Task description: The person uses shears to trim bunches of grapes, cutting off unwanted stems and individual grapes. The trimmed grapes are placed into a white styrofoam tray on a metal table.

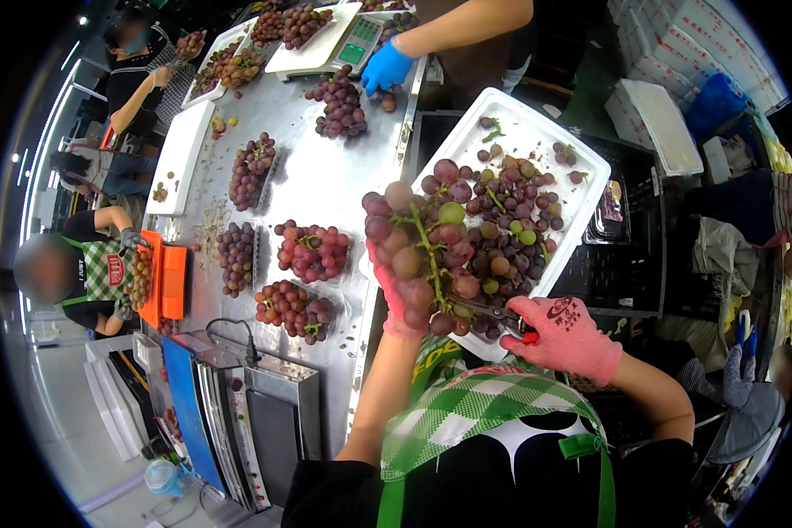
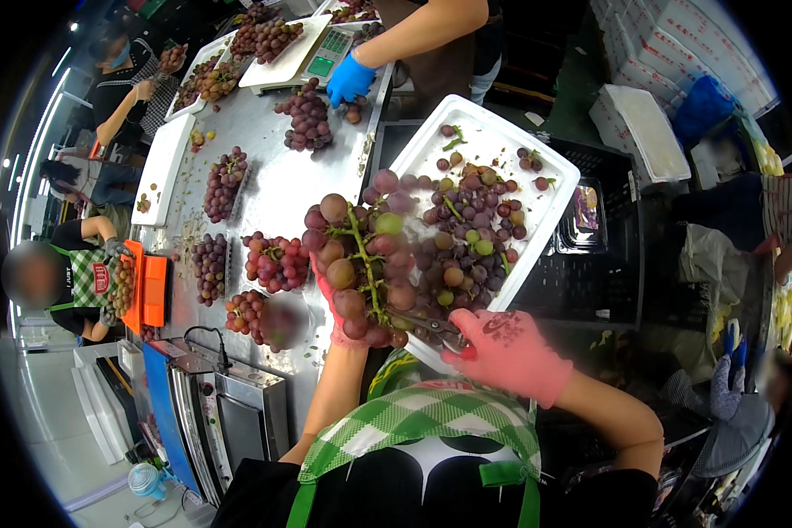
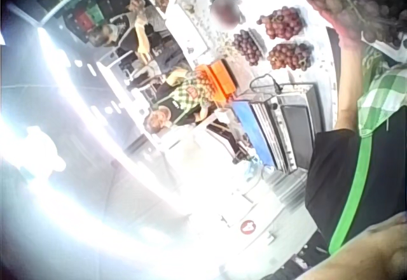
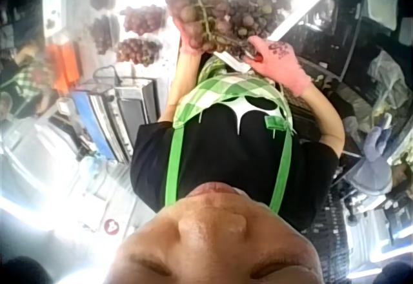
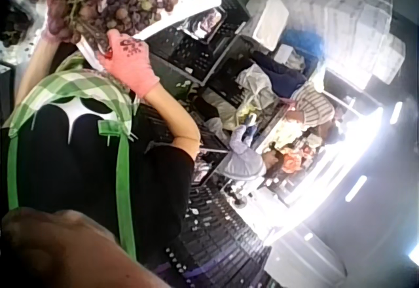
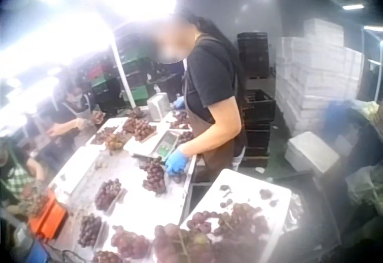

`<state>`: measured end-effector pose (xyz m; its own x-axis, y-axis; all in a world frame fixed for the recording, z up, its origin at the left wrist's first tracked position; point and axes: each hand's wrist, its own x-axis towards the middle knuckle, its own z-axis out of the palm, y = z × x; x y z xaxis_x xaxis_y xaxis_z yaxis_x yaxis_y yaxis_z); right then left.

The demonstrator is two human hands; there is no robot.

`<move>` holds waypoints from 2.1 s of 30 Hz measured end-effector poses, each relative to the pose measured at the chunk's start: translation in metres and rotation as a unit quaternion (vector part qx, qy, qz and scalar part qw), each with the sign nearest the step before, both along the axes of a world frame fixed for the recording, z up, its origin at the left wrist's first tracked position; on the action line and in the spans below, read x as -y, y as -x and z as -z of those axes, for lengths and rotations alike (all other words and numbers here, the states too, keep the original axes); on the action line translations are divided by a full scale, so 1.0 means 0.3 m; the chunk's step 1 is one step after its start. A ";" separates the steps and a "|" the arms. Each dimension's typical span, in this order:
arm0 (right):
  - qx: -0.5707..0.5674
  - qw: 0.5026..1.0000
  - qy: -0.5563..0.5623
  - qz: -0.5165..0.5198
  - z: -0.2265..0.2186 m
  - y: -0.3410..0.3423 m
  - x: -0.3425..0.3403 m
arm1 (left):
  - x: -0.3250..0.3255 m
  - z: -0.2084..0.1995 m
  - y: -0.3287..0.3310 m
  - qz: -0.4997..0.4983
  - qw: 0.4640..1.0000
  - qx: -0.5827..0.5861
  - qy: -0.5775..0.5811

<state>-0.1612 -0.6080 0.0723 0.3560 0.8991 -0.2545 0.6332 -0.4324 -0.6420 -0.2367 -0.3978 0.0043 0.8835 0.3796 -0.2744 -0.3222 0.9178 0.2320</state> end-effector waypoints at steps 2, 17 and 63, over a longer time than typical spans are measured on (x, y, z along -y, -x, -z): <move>0.014 1.000 0.004 -0.002 0.002 0.004 -0.003 | 0.001 0.012 0.001 -0.014 1.000 -0.005 -0.006; 0.036 0.989 0.105 -0.094 -0.044 -0.051 -0.032 | 0.027 0.046 0.007 -0.076 0.984 -0.057 -0.151; -0.401 0.903 0.145 0.054 -0.112 -0.043 -0.002 | -0.031 0.052 -0.006 -0.092 0.961 -0.003 -0.260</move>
<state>-0.1483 -0.6074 0.1060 0.0339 0.7237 -0.6893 -0.0413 -0.6881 -0.7245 -0.2348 -0.3885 -0.0113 0.7872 0.6166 -0.0103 -0.4652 0.6048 0.6463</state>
